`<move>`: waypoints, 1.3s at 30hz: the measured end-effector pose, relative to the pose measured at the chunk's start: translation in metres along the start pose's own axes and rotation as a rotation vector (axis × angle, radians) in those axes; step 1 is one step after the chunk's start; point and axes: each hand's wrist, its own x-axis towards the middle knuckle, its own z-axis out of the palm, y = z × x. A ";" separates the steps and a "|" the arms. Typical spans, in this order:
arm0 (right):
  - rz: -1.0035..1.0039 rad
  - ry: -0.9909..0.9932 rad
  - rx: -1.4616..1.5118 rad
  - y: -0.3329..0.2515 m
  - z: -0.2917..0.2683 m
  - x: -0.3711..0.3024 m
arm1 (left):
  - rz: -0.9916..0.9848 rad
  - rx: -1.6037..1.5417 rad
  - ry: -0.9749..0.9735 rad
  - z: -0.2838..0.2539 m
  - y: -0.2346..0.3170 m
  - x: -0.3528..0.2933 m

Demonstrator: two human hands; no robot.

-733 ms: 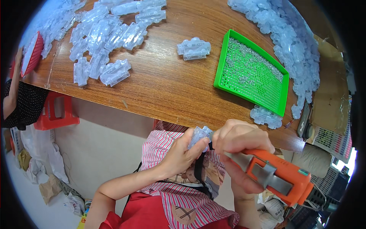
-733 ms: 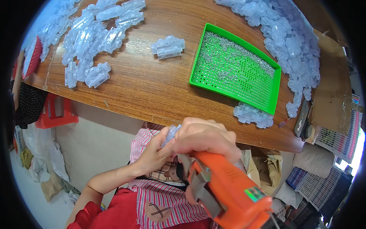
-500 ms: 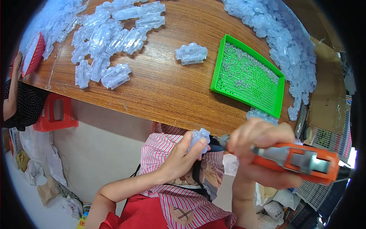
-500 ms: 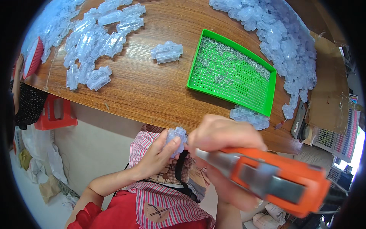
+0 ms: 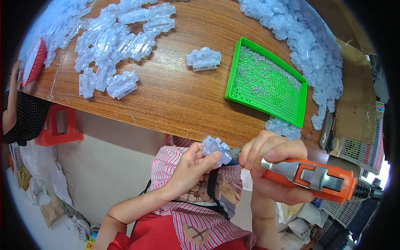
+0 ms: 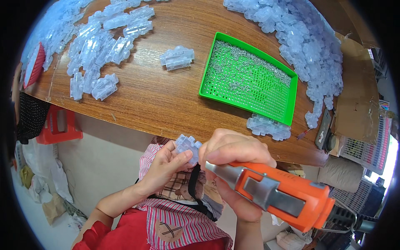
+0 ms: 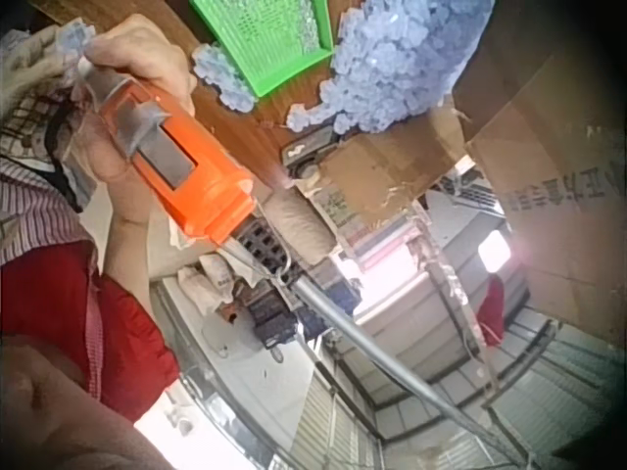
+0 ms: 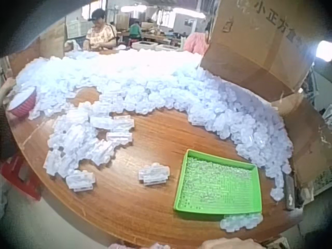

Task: Assembling plastic components by inserting screws using an electric screwdriver.

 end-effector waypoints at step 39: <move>-0.068 -0.038 -0.142 0.007 -0.005 0.004 | 0.088 0.052 0.209 0.000 -0.002 0.000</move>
